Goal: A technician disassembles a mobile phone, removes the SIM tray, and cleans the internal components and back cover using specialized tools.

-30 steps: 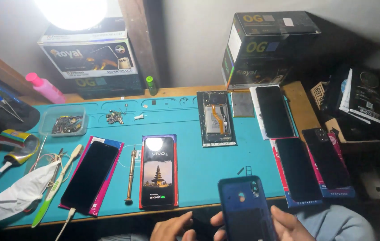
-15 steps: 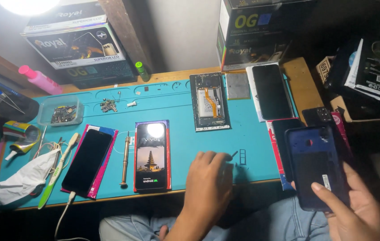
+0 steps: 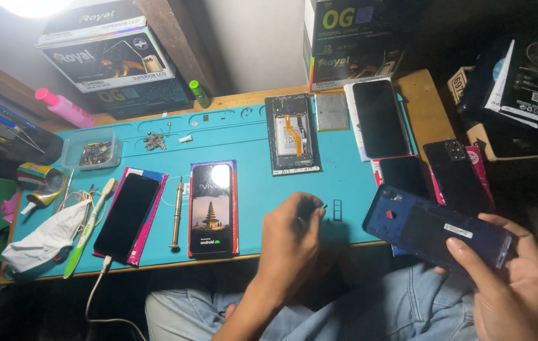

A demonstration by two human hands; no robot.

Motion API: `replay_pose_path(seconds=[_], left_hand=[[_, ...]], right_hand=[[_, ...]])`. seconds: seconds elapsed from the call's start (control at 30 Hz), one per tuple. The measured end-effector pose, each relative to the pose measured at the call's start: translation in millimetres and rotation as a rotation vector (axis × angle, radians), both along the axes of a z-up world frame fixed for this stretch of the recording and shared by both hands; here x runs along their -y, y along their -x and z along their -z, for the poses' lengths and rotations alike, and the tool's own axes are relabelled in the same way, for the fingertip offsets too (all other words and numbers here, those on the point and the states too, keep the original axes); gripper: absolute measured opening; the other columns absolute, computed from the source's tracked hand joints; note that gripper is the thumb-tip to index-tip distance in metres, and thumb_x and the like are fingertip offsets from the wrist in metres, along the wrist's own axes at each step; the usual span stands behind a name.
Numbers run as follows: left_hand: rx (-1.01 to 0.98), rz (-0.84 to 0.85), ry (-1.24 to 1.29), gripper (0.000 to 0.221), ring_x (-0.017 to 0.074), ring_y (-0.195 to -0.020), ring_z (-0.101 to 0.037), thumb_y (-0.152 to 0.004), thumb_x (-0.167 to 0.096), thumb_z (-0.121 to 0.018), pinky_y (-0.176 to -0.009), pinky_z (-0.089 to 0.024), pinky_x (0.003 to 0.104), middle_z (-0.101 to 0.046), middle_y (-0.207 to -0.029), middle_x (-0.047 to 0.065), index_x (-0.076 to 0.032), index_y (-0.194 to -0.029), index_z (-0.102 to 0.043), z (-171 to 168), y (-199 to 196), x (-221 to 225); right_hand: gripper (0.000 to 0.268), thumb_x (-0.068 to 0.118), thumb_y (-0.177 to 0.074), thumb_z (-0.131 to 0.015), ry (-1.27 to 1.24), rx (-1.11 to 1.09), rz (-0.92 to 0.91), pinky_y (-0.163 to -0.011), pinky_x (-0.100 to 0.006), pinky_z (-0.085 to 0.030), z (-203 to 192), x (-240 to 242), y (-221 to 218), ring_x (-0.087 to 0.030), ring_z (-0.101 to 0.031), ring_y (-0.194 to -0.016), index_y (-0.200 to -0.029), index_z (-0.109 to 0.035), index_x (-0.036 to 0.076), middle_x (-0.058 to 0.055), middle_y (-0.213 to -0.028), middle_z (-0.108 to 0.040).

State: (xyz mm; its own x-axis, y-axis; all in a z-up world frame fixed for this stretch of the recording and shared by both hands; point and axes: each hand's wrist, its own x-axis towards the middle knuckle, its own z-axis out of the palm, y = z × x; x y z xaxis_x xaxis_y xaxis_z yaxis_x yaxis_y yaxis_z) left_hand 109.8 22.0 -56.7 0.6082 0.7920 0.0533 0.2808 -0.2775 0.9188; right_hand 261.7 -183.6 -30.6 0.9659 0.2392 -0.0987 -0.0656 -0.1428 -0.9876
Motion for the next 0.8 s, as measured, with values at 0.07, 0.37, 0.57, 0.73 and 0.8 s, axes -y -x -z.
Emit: replay_pose_path(seconds=[0.07, 0.37, 0.57, 0.73, 0.8], left_hand=[[0.018, -0.025, 0.188, 0.015, 0.0144, -0.086, -0.073, -0.096, -0.019, -0.071, -0.084, -0.059, 0.030, -0.085, -0.099, 0.002, -0.012, -0.106, -0.080, -22, 14, 0], [0.203, -0.126, 0.762, 0.015, 0.0118, -0.079, -0.072, -0.093, -0.010, -0.080, -0.073, -0.061, 0.026, -0.083, -0.089, 0.009, 0.000, -0.102, -0.087, -42, 76, 9], [0.263, -0.145, 0.827, 0.013, 0.0134, -0.078, -0.076, -0.089, -0.007, -0.085, -0.076, -0.063, 0.026, -0.084, -0.086, 0.009, 0.000, -0.100, -0.086, -32, 96, 9], [0.164, -0.158, 0.716, 0.011, 0.0074, -0.081, -0.076, -0.086, -0.011, -0.085, -0.079, -0.063, 0.023, -0.087, -0.086, 0.003, -0.006, -0.094, -0.089, -30, 106, 4], [0.123, -0.151, 0.636, 0.012, 0.0049, -0.077, -0.075, -0.084, -0.014, -0.085, -0.074, -0.062, 0.020, -0.089, -0.088, 0.001, -0.011, -0.094, -0.091, -28, 109, 3]], right_hand=[[0.052, -0.001, -0.095, -0.073, 0.033, 0.024, -0.037, -0.062, -0.038, -0.062, -6, -8, 5, -0.027, -0.068, -0.098, -0.145, -0.059, 0.004, -0.020, -0.118, -0.066], [0.053, -0.005, -0.096, -0.061, 0.213, -0.090, -0.291, -0.048, -0.043, -0.059, -53, -66, 58, -0.028, -0.067, -0.085, -0.147, -0.064, 0.009, -0.018, -0.112, -0.072], [0.054, -0.001, -0.096, -0.060, 0.174, -0.177, -0.409, -0.055, -0.043, -0.058, -61, -82, 78, -0.030, -0.069, -0.089, -0.149, -0.062, 0.007, -0.024, -0.120, -0.080], [0.049, 0.009, -0.097, -0.063, 0.280, -0.163, -0.412, -0.087, -0.040, -0.057, -67, -95, 89, -0.030, -0.074, -0.100, -0.146, -0.062, 0.004, -0.024, -0.116, -0.081], [0.053, 0.020, -0.093, -0.065, 0.349, -0.080, -0.471, -0.092, -0.038, -0.059, -65, -98, 91, -0.027, -0.077, -0.104, -0.143, -0.062, 0.004, -0.020, -0.116, -0.083]])
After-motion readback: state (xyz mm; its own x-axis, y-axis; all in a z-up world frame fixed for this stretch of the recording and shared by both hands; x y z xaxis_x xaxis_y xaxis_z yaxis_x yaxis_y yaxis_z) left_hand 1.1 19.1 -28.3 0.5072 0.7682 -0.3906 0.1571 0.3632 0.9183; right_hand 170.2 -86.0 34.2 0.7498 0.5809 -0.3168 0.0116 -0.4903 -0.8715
